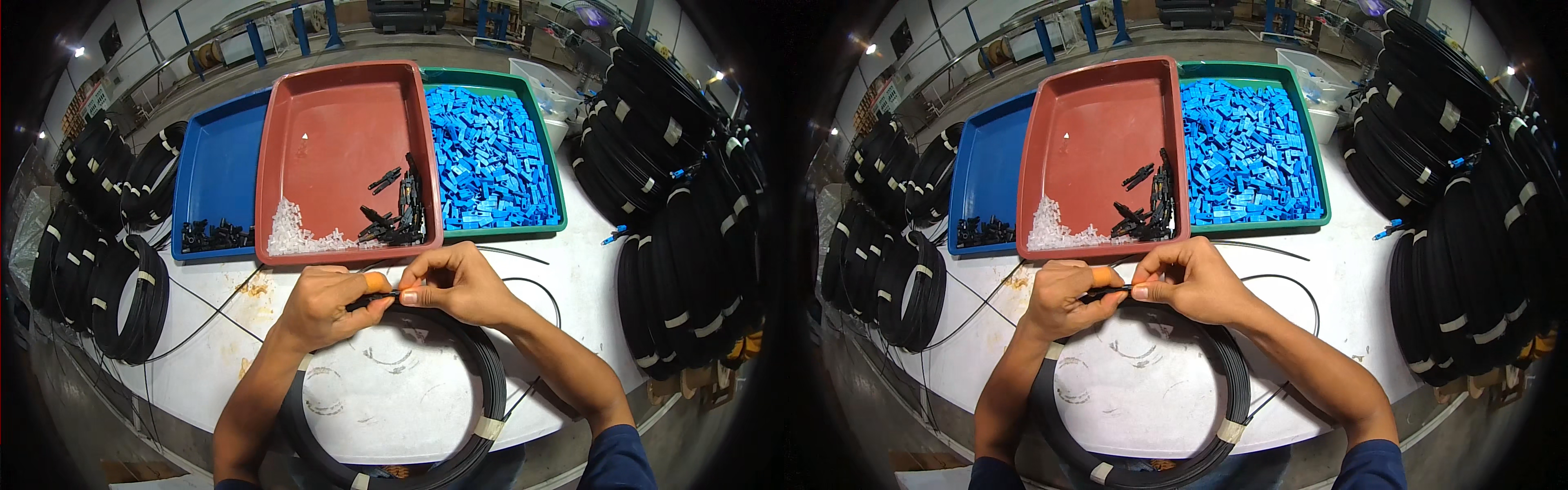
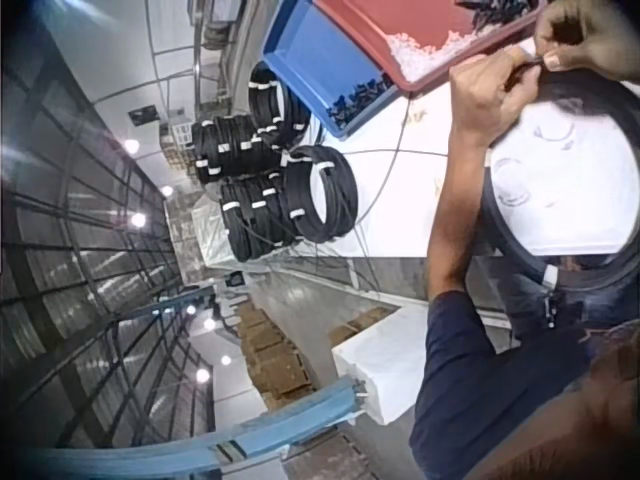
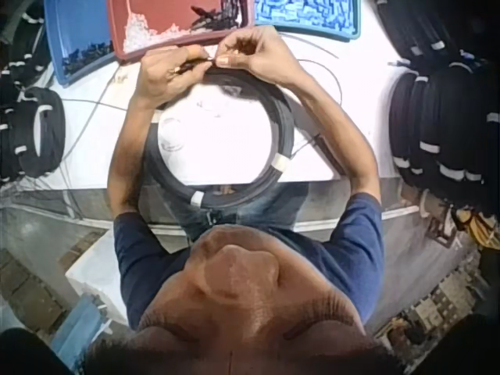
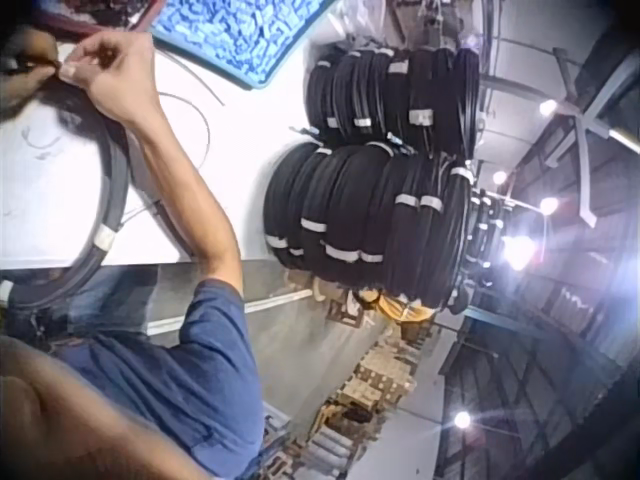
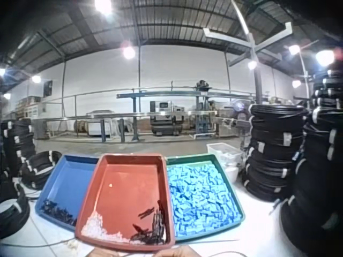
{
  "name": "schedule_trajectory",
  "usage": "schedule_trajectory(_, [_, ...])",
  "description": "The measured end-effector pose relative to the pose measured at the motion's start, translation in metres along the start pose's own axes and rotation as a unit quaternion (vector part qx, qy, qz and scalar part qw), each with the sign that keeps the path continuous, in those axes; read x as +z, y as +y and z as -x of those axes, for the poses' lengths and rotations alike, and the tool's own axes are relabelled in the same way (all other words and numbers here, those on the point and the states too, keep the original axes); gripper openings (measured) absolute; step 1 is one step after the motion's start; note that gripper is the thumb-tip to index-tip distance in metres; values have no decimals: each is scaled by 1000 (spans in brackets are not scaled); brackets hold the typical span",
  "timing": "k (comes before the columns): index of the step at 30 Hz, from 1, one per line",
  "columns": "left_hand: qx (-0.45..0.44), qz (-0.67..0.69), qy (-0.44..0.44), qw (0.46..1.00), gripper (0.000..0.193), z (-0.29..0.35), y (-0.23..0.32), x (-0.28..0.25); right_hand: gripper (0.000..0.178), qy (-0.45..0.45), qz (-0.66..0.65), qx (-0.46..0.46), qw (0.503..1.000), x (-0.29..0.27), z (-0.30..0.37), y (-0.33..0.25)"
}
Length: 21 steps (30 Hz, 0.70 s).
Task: The person takes connector components from trays and attaches them onto the end of a coiled cable by hand to assemble the fiber optic connector.
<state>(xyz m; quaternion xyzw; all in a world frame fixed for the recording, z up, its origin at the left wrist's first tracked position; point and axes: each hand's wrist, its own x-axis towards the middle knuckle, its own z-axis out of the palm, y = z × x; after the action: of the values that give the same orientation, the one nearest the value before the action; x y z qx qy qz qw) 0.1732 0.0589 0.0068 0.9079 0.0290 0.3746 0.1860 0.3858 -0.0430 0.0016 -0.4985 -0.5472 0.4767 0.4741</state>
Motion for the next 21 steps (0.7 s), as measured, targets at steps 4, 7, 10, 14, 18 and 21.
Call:
schedule_trajectory(4, [-67, 40, 54, 995, 16, 0, 2, -2, 28, -23, -35, -139, 989, -8, -1, 8])
schedule_trajectory(7, [-100, 81, 65, 989, 14, 1, 2, 2, 27, -9, -35, -132, 991, -16, -5, 22])
schedule_trajectory(10, [-120, 106, 84, 984, 14, 6, -1, 2, 25, 11, 9, -152, 988, -13, -4, 17])
schedule_trajectory(14, [-132, 129, 66, 981, 16, 5, 2, 1, 19, 82, 183, -309, 929, -3, 0, 4])
schedule_trajectory(18, [-120, 137, 69, 981, 19, 5, 1, 2, 24, 130, 248, -394, 875, 7, 2, 7])
schedule_trajectory(21, [-117, 139, 53, 982, 20, 2, 5, 0, 30, 143, 290, -455, 830, 12, 5, 7])
